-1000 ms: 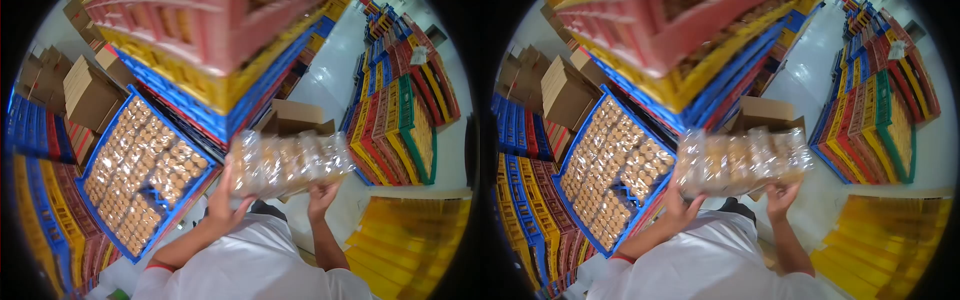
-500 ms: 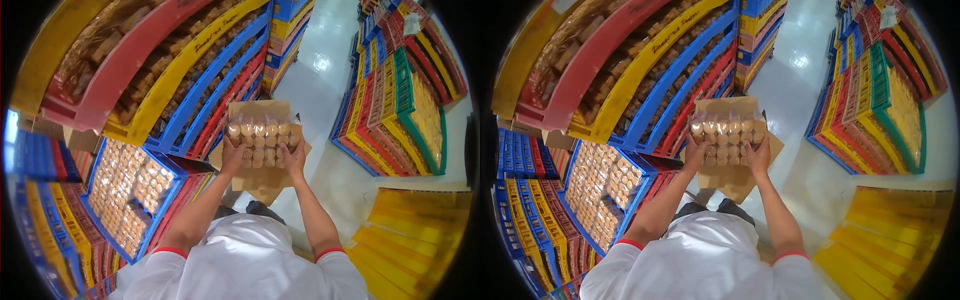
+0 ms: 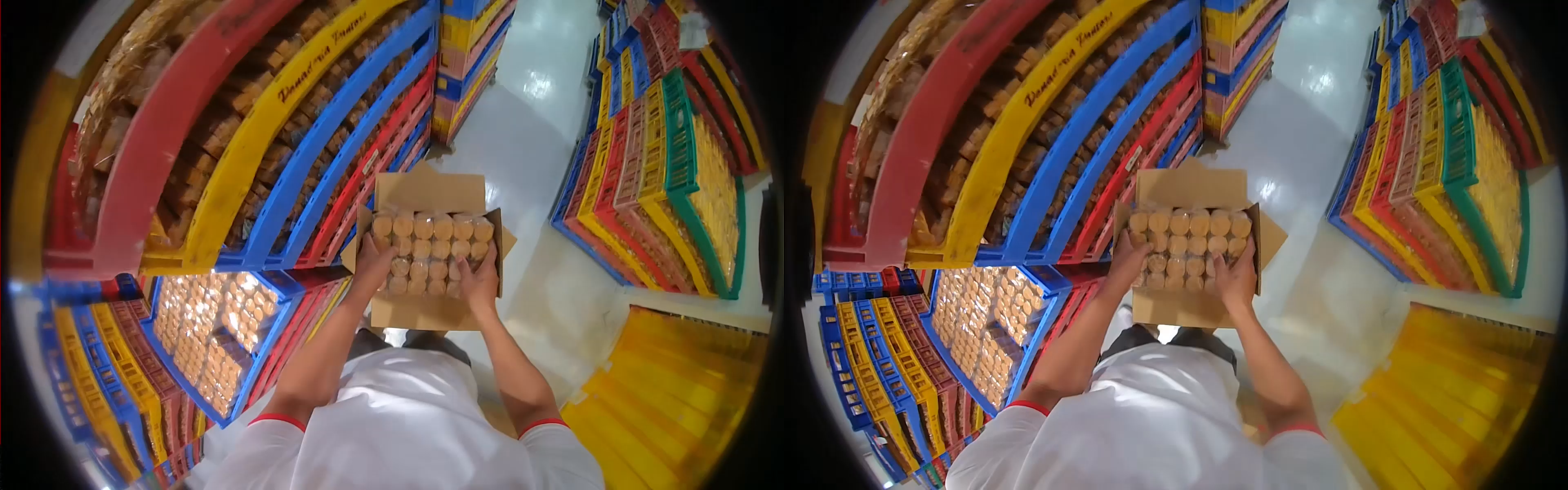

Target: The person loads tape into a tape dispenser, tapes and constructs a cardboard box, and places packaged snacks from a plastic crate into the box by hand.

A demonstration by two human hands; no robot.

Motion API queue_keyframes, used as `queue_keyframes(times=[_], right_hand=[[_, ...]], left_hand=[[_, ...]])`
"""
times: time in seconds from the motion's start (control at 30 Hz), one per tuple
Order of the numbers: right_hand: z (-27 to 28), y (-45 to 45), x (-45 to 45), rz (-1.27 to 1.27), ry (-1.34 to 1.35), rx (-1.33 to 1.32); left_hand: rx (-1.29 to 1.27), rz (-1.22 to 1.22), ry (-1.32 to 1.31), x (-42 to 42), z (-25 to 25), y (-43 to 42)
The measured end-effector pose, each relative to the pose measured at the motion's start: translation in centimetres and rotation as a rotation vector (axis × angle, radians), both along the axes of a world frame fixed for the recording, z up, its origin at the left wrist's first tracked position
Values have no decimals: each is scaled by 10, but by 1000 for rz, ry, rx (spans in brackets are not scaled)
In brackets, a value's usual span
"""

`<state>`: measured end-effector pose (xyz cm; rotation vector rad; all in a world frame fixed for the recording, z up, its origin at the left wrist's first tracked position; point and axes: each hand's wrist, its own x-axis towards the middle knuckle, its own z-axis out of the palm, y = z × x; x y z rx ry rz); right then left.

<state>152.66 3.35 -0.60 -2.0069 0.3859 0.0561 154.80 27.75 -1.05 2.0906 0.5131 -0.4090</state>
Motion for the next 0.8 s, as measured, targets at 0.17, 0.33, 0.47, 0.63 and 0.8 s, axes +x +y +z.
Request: queue_keyframes(times=[0.17,0.33,0.47,0.63,0.8], right_hand=[[15,-8,-9,134,136,-131],[11,-6,-16,134,111,-139],[-16,-5,-16,113,-103,-191],[19,-7,-34,42,87,29],[27,1,-58,4,-178,-113]], left_hand=[[-30,-79,11,-1,8,2],[48,-112,80,-3,5,-7],[-18,37,57,-8,-18,-22],[-54,38,-138,-34,-5,-32],[79,-12,-366,-42,39,-29]])
